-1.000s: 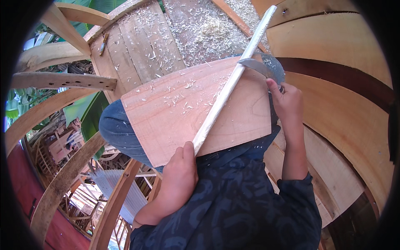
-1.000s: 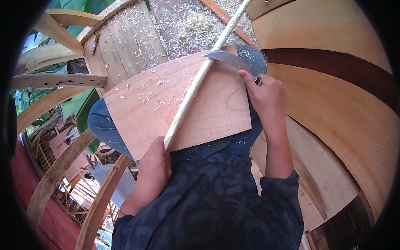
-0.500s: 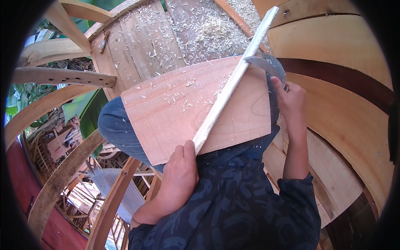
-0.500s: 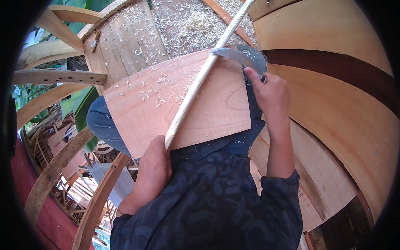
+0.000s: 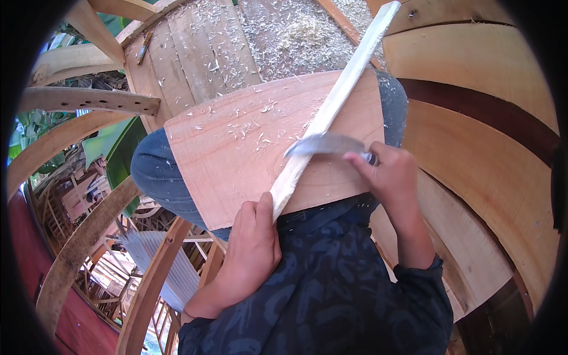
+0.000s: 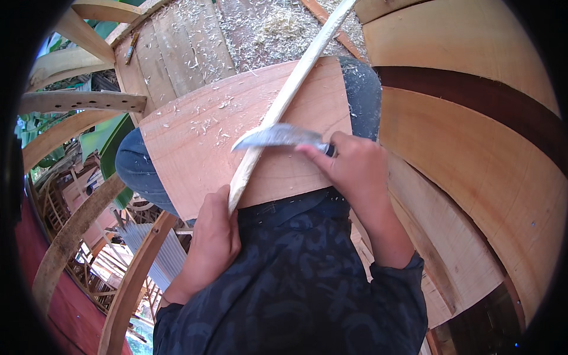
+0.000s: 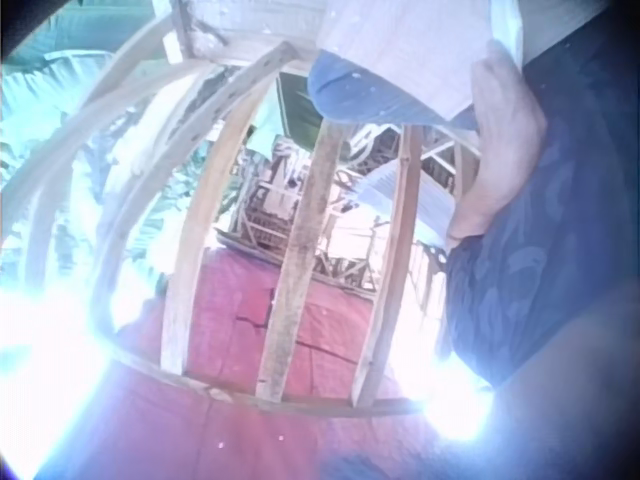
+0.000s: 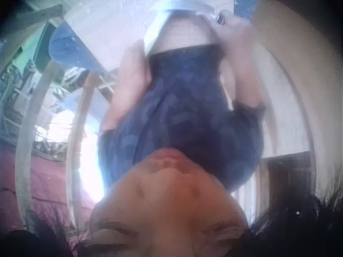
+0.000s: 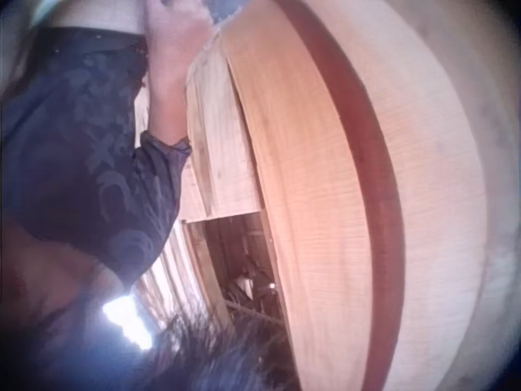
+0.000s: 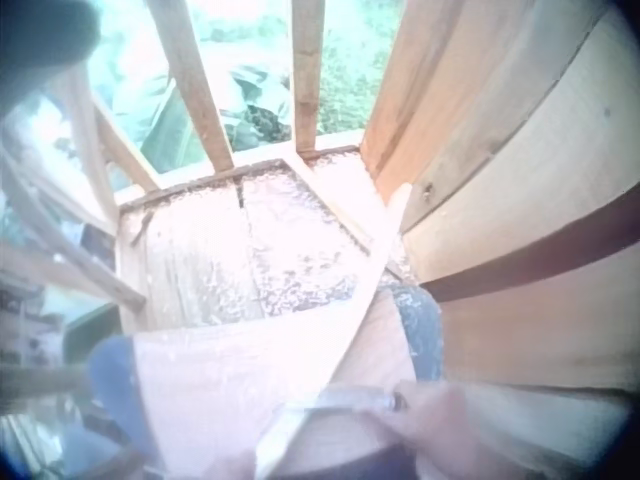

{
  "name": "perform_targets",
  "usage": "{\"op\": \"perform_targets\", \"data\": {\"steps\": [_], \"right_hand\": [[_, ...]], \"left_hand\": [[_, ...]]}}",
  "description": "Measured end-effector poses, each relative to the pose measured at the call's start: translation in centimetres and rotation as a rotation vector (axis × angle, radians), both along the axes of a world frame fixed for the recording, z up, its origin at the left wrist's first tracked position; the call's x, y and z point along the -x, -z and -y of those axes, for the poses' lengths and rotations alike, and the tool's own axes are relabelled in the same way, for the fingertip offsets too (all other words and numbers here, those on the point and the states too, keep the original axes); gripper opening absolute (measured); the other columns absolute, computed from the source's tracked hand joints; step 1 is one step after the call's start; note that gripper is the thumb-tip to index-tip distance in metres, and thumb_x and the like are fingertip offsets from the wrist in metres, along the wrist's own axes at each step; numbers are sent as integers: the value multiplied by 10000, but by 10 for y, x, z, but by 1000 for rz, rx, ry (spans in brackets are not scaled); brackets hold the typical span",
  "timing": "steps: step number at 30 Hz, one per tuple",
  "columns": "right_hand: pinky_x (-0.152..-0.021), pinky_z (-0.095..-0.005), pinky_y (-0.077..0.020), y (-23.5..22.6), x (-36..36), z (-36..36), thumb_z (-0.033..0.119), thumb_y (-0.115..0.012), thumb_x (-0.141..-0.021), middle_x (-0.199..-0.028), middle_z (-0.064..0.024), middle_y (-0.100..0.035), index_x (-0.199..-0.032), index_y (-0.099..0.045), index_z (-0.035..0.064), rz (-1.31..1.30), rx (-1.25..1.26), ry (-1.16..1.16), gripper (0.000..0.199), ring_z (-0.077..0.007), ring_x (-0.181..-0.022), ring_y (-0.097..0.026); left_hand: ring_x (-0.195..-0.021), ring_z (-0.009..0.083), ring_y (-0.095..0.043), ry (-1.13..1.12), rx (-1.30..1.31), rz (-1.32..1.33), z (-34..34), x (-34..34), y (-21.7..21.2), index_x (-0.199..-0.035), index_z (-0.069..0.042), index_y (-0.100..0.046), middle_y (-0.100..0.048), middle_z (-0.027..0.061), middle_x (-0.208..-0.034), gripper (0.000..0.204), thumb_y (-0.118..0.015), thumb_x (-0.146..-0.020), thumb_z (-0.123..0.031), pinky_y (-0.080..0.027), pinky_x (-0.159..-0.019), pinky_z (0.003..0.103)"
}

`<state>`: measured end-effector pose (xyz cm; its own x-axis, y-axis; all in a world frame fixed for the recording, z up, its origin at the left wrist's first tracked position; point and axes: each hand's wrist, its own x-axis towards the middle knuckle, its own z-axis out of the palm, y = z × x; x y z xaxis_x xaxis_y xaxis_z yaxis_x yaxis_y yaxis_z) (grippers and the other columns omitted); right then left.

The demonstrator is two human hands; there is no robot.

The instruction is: The person carves a long, thin piece of light-colored wood using a curved knife. They hold the wood on their lap and repeatedly shave off thin strips, creating wood shavings. The person occasionally wipes the shavings off the wooden floor with their hand.

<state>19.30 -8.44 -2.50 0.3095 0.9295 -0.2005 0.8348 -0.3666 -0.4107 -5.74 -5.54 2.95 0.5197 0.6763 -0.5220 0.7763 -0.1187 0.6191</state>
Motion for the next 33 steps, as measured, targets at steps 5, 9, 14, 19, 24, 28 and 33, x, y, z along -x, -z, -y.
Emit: {"op": "perform_targets", "data": {"steps": [5, 9, 14, 19, 24, 28, 33], "right_hand": [[-471, -409, -437, 3, -25, -2, 611, -688, -778, -519, -181, -542, -567, -588, 14, 53, 106, 132, 641, -358, -497, -578], [-476, -409, -455, -10, -3, 2, 616, -681, -780, -513, -175, -542, -577, -595, 18, -4, 63, 29, 638, -359, -502, -588], [-473, -417, -467, 3, -6, -9, 642, -659, -785, -526, -175, -565, -586, -603, 18, 15, 21, 45, 657, -354, -518, -611], [-473, -425, -462, 4, -32, -28, 653, -642, -794, -515, -181, -555, -584, -605, 9, 40, 130, 184, 678, -361, -515, -608], [-468, -424, -448, -2, 1, -13, 636, -630, -820, -505, -190, -537, -595, -608, -6, -24, 16, -104, 681, -356, -499, -599], [-484, -426, -462, 13, -47, -31, 616, -646, -819, -512, -189, -544, -614, -630, -8, -19, 86, 173, 657, -349, -511, -611], [-478, -404, -433, 0, -15, -15, 599, -648, -832, -497, -175, -533, -615, -616, -34, -59, 22, -42, 670, -325, -484, -574]], "left_hand": [[-894, 442, -524, -7, -14, 19, 2, 1, -1, -1270, 51, -401, -471, 260, -981, 420, -520, -868, 76, -431, -786, 466], [-903, 437, -518, -8, 5, 8, 5, 4, 3, -1270, 52, -397, -471, 260, -995, 425, -521, -865, 81, -428, -795, 461], [-902, 437, -513, 0, -31, 31, 7, 3, 7, -1269, 55, -393, -468, 261, -1002, 426, -519, -863, 84, -428, -802, 466], [-879, 437, -509, -4, -19, 8, 6, 1, 2, -1266, 66, -388, -452, 258, -975, 422, -513, -863, 84, -427, -795, 472], [-871, 440, -507, 20, -19, -15, 5, -1, 2, -1266, 72, -381, -446, 258, -965, 424, -505, -861, 87, -431, -788, 472], [-878, 397, -503, 40, -73, -51, 14, 3, 4, -1312, 69, -373, -453, 247, -987, 541, -538, -797, 63, -428, -771, 464], [-894, 394, -504, 39, -55, -35, 12, 1, 6, -1309, 64, -375, -455, 248, -1004, 541, -546, -796, 53, -427, -769, 460]]}}
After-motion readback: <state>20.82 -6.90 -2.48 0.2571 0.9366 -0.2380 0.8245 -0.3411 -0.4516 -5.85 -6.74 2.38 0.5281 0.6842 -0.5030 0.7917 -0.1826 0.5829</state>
